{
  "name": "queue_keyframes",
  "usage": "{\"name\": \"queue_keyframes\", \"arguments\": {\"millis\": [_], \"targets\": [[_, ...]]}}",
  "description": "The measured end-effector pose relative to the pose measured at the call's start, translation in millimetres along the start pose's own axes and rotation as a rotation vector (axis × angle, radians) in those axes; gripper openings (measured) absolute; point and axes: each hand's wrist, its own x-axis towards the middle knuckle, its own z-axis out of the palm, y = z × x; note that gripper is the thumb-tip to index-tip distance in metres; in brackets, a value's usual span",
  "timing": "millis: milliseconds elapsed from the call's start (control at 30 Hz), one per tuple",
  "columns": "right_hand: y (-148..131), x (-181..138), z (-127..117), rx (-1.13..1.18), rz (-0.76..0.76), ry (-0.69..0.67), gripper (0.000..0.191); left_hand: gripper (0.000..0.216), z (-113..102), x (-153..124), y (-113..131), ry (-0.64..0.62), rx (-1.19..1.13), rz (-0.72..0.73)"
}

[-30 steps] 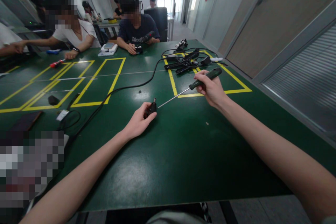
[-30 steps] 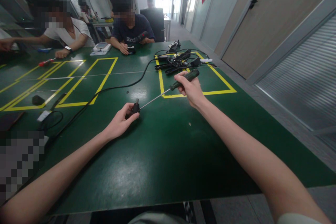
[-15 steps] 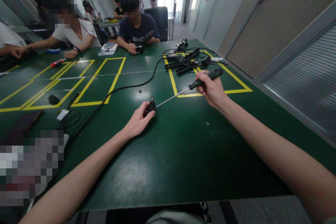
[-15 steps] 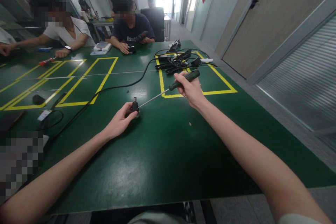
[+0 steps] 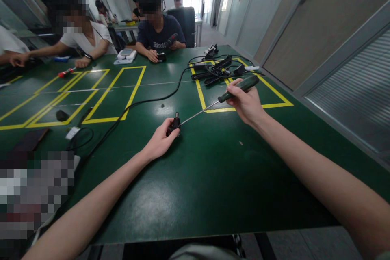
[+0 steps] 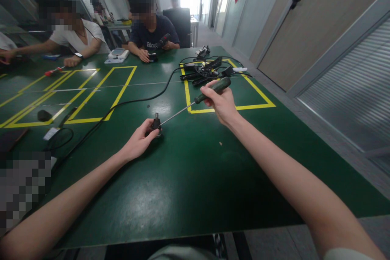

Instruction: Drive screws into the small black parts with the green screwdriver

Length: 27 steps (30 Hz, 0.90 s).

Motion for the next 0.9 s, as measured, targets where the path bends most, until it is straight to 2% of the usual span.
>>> {"name": "queue_keyframes", "arguments": {"millis": [167, 400, 733, 900], "targets": [[2, 2, 0, -0.007, -0.024, 0.004, 0.044, 0.033, 0, -1, 1, -0.007, 0.031, 0.012], [4, 5, -4, -0.019, 0.012, -0.044, 0.034, 0.034, 1, 0, 0, 0.008, 0.116, 0.049], [-6, 5, -12, -0.036, 0.194, -0.207, 0.028, 0.035, -1, -2, 2, -0.086, 0.161, 0.124], [-11, 6, -11, -0.003, 0.264, -0.247, 0.028, 0.032, -2, -2, 3, -0.098, 0.193, 0.14]]}}
